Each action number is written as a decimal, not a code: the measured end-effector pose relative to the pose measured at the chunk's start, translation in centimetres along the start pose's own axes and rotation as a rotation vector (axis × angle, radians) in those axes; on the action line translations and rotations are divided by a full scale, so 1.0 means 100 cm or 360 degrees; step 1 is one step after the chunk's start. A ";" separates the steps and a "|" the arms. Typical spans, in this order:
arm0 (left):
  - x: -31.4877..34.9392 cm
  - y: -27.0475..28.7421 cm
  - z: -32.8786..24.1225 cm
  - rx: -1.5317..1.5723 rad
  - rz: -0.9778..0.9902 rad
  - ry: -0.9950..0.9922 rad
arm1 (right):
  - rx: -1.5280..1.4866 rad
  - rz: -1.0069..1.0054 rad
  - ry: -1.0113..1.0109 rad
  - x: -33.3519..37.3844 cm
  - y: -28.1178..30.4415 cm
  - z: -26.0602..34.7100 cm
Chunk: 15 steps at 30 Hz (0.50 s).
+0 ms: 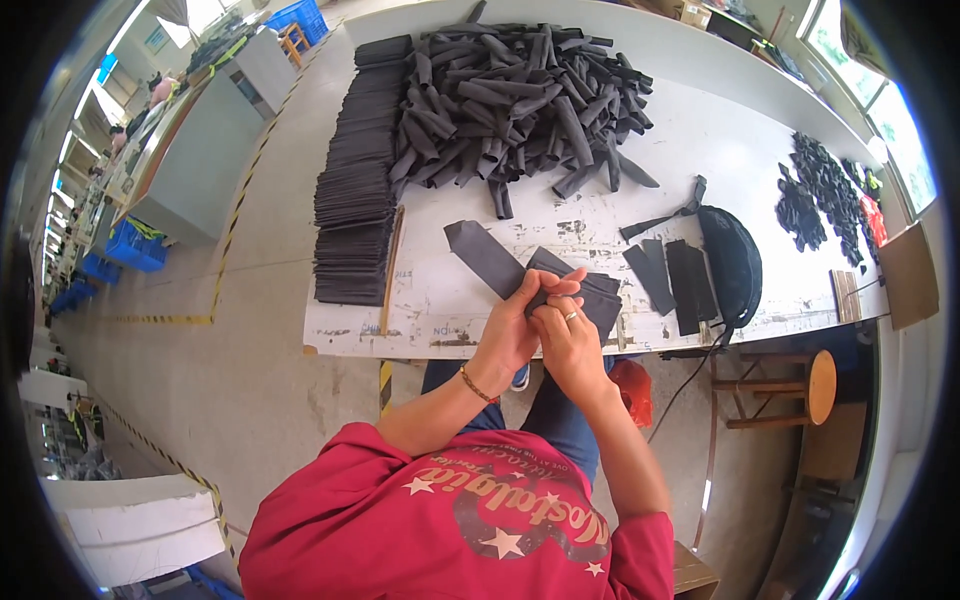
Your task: Assembling small grey foam components by hand at a factory workbench.
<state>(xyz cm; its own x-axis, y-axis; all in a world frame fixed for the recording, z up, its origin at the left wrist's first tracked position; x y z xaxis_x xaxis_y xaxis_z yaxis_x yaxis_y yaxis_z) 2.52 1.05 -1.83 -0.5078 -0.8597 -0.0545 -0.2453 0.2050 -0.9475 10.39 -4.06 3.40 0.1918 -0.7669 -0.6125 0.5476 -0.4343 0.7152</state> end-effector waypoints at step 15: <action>-0.001 -0.018 -0.035 -0.0100 -0.0176 -0.0489 | -0.0094 0.0006 -0.0010 -0.001 0.012 0.004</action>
<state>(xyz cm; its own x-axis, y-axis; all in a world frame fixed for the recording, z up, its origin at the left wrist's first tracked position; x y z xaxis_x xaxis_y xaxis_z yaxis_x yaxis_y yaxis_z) 0.10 2.44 0.96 -0.2046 -0.9773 -0.0542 -0.3403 0.1230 -0.9322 10.65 -4.70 4.43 0.1889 -0.7714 -0.6076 0.5942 -0.4029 0.6962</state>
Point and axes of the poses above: each hand's wrist, its own x-axis away from the middle knuckle, its own y-axis out of the back of the hand, z = x × y, the point moved 4 cm from there along -x, towards the middle knuckle, and after that the axes turned 9 degrees about x, right-handed, at the moved point
